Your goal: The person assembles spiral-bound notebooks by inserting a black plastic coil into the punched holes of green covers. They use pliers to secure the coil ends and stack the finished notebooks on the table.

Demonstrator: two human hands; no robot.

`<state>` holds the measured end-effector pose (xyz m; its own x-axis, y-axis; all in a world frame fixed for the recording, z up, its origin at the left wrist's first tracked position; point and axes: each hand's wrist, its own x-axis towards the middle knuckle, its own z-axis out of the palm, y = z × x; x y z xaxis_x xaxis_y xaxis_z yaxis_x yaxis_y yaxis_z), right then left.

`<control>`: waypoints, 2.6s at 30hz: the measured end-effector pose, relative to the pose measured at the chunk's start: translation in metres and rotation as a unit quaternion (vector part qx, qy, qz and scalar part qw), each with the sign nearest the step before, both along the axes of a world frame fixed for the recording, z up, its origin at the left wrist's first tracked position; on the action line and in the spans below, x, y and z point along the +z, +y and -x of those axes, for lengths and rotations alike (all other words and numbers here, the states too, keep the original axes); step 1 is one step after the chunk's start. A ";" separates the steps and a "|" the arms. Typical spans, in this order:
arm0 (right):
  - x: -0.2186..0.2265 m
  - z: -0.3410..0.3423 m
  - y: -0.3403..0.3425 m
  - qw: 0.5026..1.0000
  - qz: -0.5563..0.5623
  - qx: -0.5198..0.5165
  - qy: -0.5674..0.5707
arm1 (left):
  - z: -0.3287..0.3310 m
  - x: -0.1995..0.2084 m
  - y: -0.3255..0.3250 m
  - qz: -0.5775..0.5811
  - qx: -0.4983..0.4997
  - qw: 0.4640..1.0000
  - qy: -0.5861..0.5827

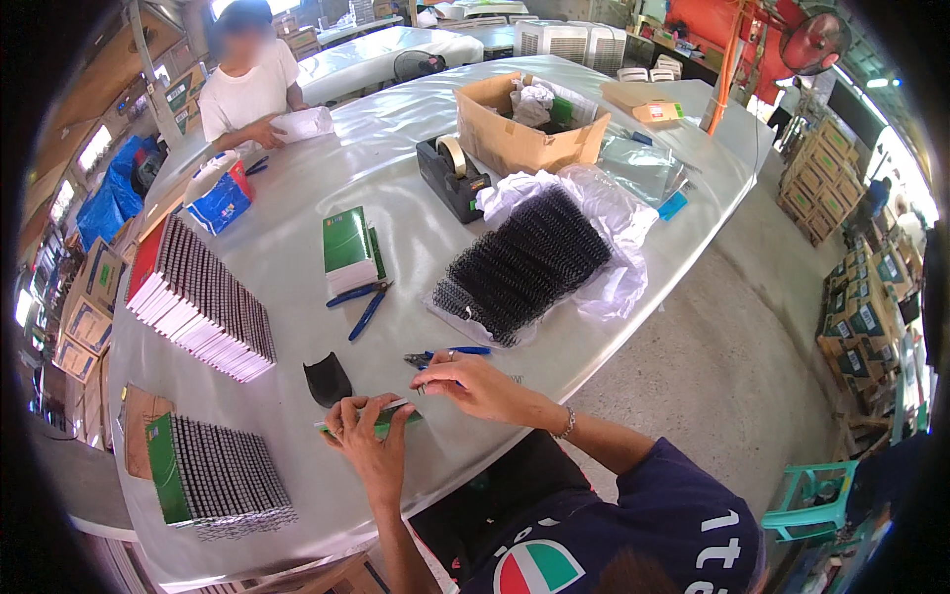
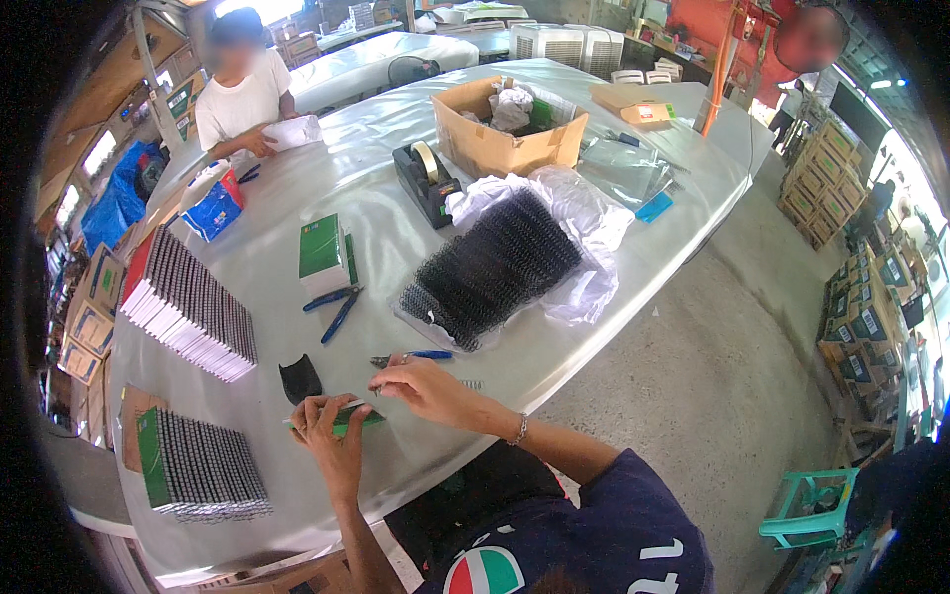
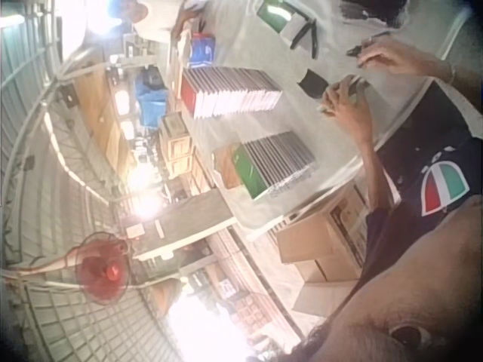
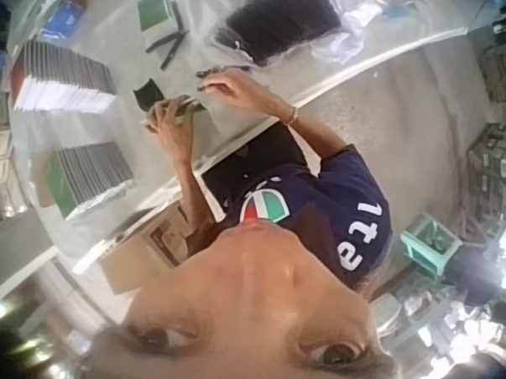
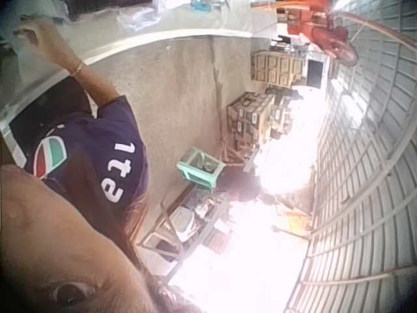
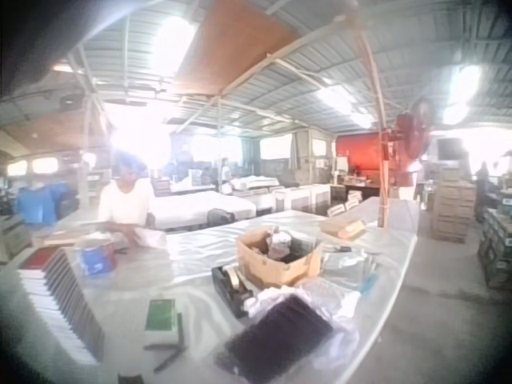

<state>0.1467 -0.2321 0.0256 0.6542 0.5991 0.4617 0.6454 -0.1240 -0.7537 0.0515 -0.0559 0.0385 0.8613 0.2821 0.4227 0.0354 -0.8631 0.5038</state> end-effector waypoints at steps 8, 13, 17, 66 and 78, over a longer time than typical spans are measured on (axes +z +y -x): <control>0.006 0.006 0.007 0.990 0.023 0.057 0.124 | -0.001 -0.011 0.009 0.006 -0.005 1.000 -0.015; 0.007 0.009 0.003 0.988 -0.077 0.064 0.120 | -0.003 -0.009 0.002 0.004 -0.009 1.000 -0.012; 0.014 0.010 0.002 0.981 -0.068 0.096 0.155 | -0.003 -0.013 0.006 0.012 -0.018 1.000 -0.003; -0.032 -0.058 0.136 0.974 0.143 0.167 -0.049 | 0.046 -0.016 0.047 -0.026 0.021 0.997 -0.064; -0.045 -0.008 0.050 0.993 0.102 -0.030 -0.047 | 0.042 -0.053 0.057 0.073 0.012 0.991 -0.111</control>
